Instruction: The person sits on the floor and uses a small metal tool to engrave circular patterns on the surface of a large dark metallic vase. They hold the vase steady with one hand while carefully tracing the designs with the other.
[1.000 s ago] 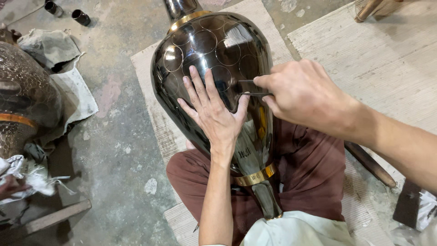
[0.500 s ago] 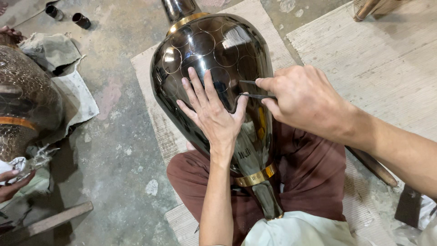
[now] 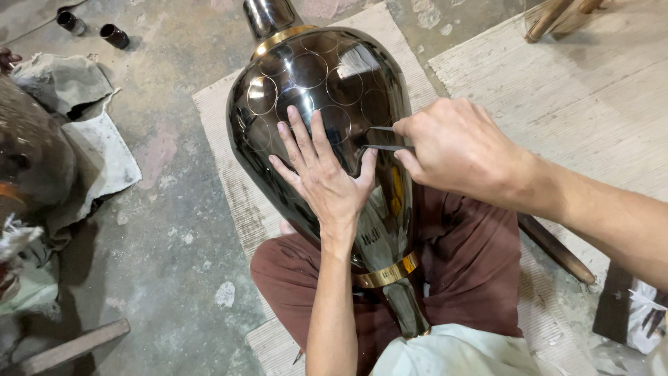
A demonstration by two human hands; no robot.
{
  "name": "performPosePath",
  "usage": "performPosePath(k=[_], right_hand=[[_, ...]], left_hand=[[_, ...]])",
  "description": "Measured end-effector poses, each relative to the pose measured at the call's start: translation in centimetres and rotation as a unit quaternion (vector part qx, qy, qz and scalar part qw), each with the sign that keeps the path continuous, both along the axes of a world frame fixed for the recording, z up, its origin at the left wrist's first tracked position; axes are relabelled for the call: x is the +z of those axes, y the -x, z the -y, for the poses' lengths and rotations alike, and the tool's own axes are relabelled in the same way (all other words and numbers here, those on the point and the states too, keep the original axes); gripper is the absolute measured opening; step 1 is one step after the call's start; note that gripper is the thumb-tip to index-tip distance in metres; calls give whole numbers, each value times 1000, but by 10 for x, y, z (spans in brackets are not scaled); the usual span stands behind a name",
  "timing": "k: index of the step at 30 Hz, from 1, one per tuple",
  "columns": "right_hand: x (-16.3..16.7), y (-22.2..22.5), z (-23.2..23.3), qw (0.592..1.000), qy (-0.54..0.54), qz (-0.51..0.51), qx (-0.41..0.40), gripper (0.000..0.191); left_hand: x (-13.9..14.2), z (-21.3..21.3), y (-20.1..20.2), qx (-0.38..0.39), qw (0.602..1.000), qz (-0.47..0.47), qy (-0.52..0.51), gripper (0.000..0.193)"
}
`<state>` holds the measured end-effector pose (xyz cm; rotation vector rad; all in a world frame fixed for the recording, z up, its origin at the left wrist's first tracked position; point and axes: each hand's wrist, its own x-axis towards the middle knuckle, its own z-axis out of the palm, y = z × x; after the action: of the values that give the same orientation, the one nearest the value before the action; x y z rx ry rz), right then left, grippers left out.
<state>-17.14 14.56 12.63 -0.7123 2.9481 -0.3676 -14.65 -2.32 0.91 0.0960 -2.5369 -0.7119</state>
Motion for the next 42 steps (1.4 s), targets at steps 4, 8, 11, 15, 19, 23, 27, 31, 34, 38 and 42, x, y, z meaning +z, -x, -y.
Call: performPosePath(k=[4, 8, 11, 15, 19, 23, 27, 31, 34, 38, 42], right_hand=[[-3, 8, 5, 993, -87, -26, 69, 19], [-4, 31, 10, 904, -279, -84, 313, 20], [1, 47, 13, 813, -328, -173, 448, 18], [9, 59, 15, 774, -323, -207, 503, 33], [13, 65, 17, 746, -352, -221, 520, 35], [15, 66, 14, 766, -368, -184, 493, 31], [12, 59, 10, 810, -335, -193, 442, 44], [8, 55, 4, 838, -315, -184, 406, 47], [5, 61, 2, 797, -351, -188, 454, 46], [1, 67, 9, 674, -420, -233, 562, 43], [5, 68, 23, 631, -461, -202, 590, 48]], left_hand=[[-2, -1, 2, -2, 1000, -5, -20, 108], [-6, -1, 3, 0, 1000, -14, -25, 101], [-6, -3, 2, 1, 999, -34, -20, 93], [-4, -5, -1, 0, 999, -39, -20, 92], [2, -6, -2, -8, 999, -35, -36, 96], [7, -7, -3, -12, 999, -29, -23, 97], [7, -6, -5, -16, 999, -21, -24, 97], [2, -6, -4, -19, 999, -16, -33, 99], [-2, -6, 0, -18, 998, -44, -28, 102], [-6, -6, 0, -19, 999, -39, -32, 103], [-5, -6, -3, -22, 999, -28, -29, 103]])
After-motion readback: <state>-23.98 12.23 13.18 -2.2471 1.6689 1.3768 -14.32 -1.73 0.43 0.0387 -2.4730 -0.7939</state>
